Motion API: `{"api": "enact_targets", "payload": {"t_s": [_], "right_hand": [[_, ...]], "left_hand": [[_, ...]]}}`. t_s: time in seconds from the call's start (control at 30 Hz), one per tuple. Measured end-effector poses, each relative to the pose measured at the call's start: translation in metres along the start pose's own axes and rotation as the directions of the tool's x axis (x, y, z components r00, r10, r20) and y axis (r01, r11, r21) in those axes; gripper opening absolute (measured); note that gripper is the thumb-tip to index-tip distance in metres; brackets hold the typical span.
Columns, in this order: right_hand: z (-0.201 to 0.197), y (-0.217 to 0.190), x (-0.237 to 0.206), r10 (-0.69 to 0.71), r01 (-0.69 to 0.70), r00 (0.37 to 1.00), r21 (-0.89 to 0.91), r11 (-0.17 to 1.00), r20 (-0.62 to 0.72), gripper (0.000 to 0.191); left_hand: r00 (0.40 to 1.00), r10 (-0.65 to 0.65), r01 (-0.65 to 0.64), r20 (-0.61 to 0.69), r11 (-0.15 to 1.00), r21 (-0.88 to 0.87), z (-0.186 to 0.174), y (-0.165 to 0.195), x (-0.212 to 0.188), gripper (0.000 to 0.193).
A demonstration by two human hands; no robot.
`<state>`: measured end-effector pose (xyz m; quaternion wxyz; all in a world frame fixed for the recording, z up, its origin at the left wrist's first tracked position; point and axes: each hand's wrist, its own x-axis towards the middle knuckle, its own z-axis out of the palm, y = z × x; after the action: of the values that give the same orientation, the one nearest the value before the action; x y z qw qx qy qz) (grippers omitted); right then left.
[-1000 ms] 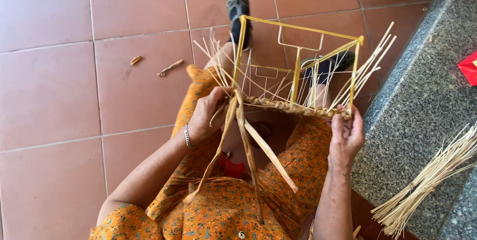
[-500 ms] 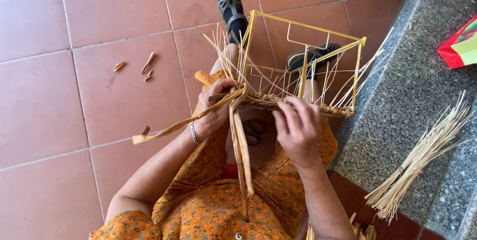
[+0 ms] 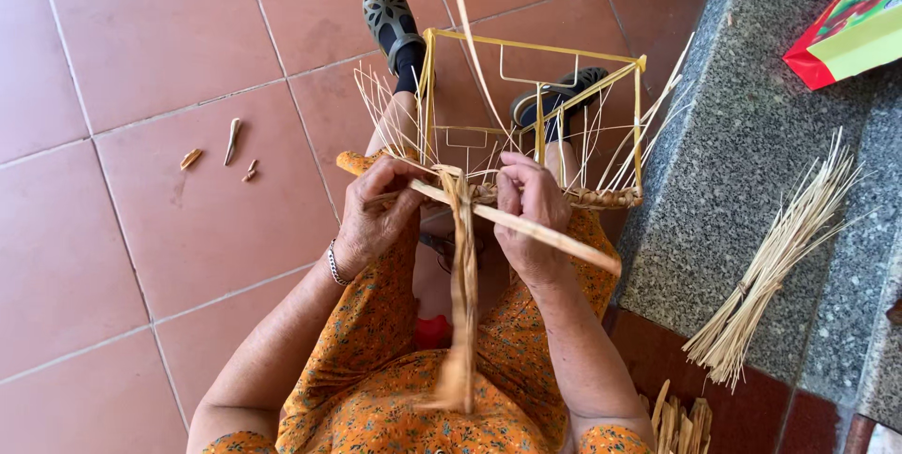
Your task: The person weaves dried plant fibers into a rectangular basket frame, interlacing strands by hand and trimming excess with scissors. The basket gradually fills with a tight woven pattern as the person adjusts and secures the fibers.
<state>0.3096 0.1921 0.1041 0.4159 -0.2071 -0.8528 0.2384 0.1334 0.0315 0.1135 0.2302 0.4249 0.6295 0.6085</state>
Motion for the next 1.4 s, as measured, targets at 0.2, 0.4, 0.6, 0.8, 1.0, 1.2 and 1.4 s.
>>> {"api": "enact_targets", "payload": {"t_s": [0.2,0.4,0.6,0.8,1.0,1.2,1.4], "right_hand": [[-0.007,-0.004,0.010,0.144,-0.126,0.987,0.210,0.970,-0.075,0.019],[-0.022,-0.012,0.018,0.311,-0.273,0.948,0.340,0.900,-0.062,0.040],[-0.025,0.005,0.026,0.028,-0.030,0.999,-0.065,0.997,-0.028,0.053],[-0.016,0.018,0.027,-0.026,0.019,0.999,-0.246,0.969,-0.023,0.045],[-0.011,0.013,0.041,-0.108,0.148,0.986,-0.367,0.918,0.128,0.034],[-0.015,0.016,0.059,0.109,0.152,0.847,-0.434,0.888,0.520,0.010],[-0.015,0.013,0.047,-0.233,0.235,0.970,-0.492,0.838,0.067,0.013]], "left_hand": [[0.999,-0.022,0.020,-0.022,0.996,-0.090,0.002,0.003,0.002,0.021],[0.994,-0.106,0.106,-0.014,0.994,-0.013,0.000,0.012,0.000,0.017],[0.982,0.187,-0.180,-0.001,0.947,0.265,0.003,0.023,0.005,0.021],[0.897,0.386,-0.440,0.214,0.817,0.371,-0.008,0.040,0.031,0.037],[0.888,0.349,-0.447,0.298,0.807,0.386,0.005,0.038,0.048,0.022],[0.908,0.334,-0.414,0.255,0.811,0.414,0.014,0.031,0.051,0.013],[0.968,0.190,-0.238,0.162,0.899,0.367,0.003,0.034,0.041,0.027]]}}
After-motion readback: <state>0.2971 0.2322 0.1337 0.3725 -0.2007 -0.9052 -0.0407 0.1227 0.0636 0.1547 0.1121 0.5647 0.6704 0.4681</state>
